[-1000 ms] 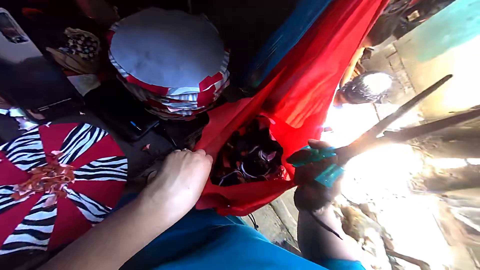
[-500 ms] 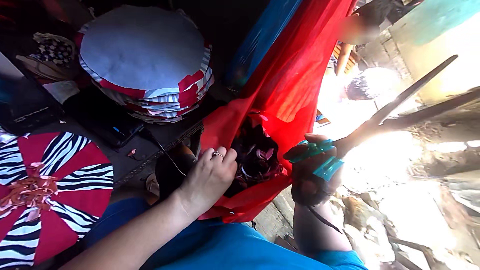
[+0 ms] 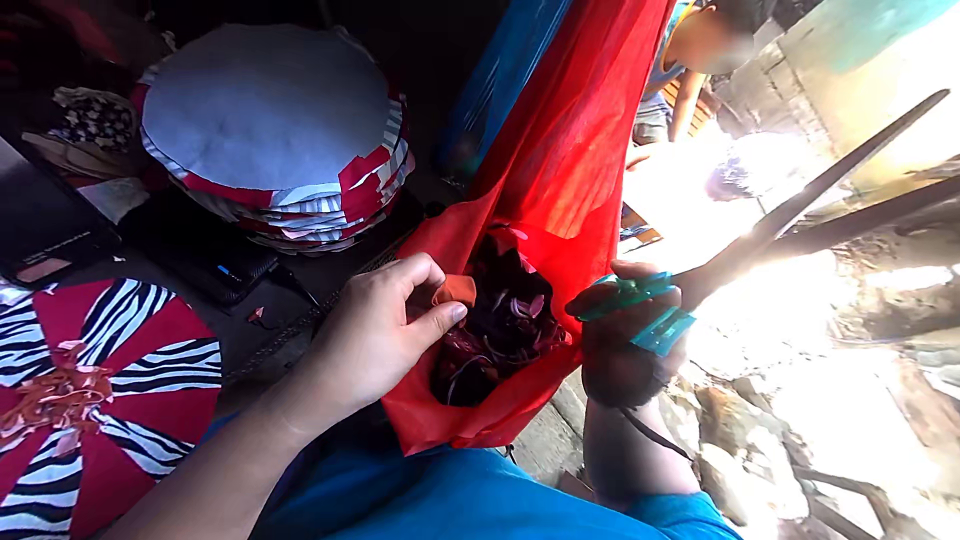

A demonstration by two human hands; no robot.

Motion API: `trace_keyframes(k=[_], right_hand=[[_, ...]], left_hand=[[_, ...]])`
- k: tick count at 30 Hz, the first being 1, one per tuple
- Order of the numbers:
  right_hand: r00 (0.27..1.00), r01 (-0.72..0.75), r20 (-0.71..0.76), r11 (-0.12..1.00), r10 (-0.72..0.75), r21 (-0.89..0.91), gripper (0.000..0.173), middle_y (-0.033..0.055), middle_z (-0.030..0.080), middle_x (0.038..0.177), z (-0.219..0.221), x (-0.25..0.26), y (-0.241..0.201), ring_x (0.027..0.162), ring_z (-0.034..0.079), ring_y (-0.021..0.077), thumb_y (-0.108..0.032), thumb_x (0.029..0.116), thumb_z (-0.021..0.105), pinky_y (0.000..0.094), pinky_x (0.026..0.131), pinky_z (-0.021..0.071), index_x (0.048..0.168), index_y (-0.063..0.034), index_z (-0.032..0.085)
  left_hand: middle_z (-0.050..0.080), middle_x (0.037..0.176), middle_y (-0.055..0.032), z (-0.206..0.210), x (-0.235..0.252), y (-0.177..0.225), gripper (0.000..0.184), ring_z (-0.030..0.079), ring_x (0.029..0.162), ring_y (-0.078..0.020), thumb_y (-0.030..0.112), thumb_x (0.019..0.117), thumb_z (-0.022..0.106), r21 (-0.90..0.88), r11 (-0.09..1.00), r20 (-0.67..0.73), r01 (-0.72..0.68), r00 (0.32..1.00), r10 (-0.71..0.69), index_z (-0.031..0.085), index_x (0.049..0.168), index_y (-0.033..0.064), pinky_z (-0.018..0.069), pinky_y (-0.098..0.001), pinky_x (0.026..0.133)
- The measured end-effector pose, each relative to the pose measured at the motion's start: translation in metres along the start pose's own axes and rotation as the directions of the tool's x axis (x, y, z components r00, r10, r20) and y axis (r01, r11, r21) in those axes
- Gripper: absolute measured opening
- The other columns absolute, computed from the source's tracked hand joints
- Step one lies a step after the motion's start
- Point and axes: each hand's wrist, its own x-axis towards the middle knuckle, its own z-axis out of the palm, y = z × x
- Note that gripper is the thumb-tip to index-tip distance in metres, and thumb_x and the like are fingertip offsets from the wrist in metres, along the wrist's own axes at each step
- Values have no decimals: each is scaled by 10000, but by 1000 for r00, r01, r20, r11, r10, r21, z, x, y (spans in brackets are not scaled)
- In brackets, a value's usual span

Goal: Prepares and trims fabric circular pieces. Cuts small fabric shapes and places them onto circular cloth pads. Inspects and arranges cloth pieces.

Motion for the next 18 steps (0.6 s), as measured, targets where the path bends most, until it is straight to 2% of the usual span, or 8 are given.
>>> trace_keyframes(k=[2,6,9,11,13,15,17,18], right_hand=[[1000,-4,8,1000,4,25,594,-105,673,959,1,0,-1,801,612,-87,-613,1032,424,110,724,514,1416,-162,477],[999,-5,46,1000,3,26,563,-90,650,940,2,1,2,783,589,-86,-569,1045,419,110,713,502,1430,-159,443],[991,-41,131,996,30,77,546,-48,623,932,5,9,-3,813,589,-51,-514,1051,414,141,743,512,1438,-130,426],[966,-128,249,966,70,225,534,-53,638,1003,10,11,-15,881,615,-27,-525,1051,393,167,768,535,1441,-163,434],[899,-279,436,827,46,489,612,-59,666,1063,16,11,-31,920,649,8,-636,1026,399,195,786,566,1453,-201,454],[794,-434,601,610,-88,663,685,-5,671,1026,28,6,-47,912,652,43,-670,1006,417,218,795,565,1404,-115,472],[667,-595,712,420,-219,686,726,52,667,1003,39,3,-58,940,638,63,-655,1014,411,234,848,537,1356,-17,473],[619,-654,743,357,-255,667,722,61,661,1010,46,0,-60,957,632,68,-641,1024,399,238,871,528,1353,-1,463]], left_hand=[[690,839,58,0,1,0,86,672,747,17,126,920,703,-184,983,30,30,999,-25,643,980,117,568,-135,666],[718,918,-9,-3,1,-2,85,711,825,-84,21,955,600,-514,854,71,78,996,-49,595,995,96,604,-220,751],[701,936,6,-17,-2,0,87,692,833,-82,64,970,584,-563,827,9,13,1000,-9,621,1026,120,596,-224,766],[688,928,16,-32,-5,5,72,678,832,-67,104,986,592,-571,820,-35,-44,999,29,638,1034,132,588,-216,769],[683,929,18,-48,-9,12,72,681,846,-63,121,1000,590,-573,814,-78,-98,995,65,643,1048,128,592,-214,788],[679,938,27,-63,-16,18,69,678,863,-62,131,1003,584,-553,821,-125,-141,989,85,633,1050,137,588,-215,809],[680,943,27,-74,-24,20,66,682,879,-69,131,1001,583,-547,820,-163,-167,982,91,632,1042,145,591,-230,830],[683,942,29,-78,-29,20,61,685,882,-71,139,1000,587,-542,822,-179,-174,980,89,634,1037,152,592,-234,830]])
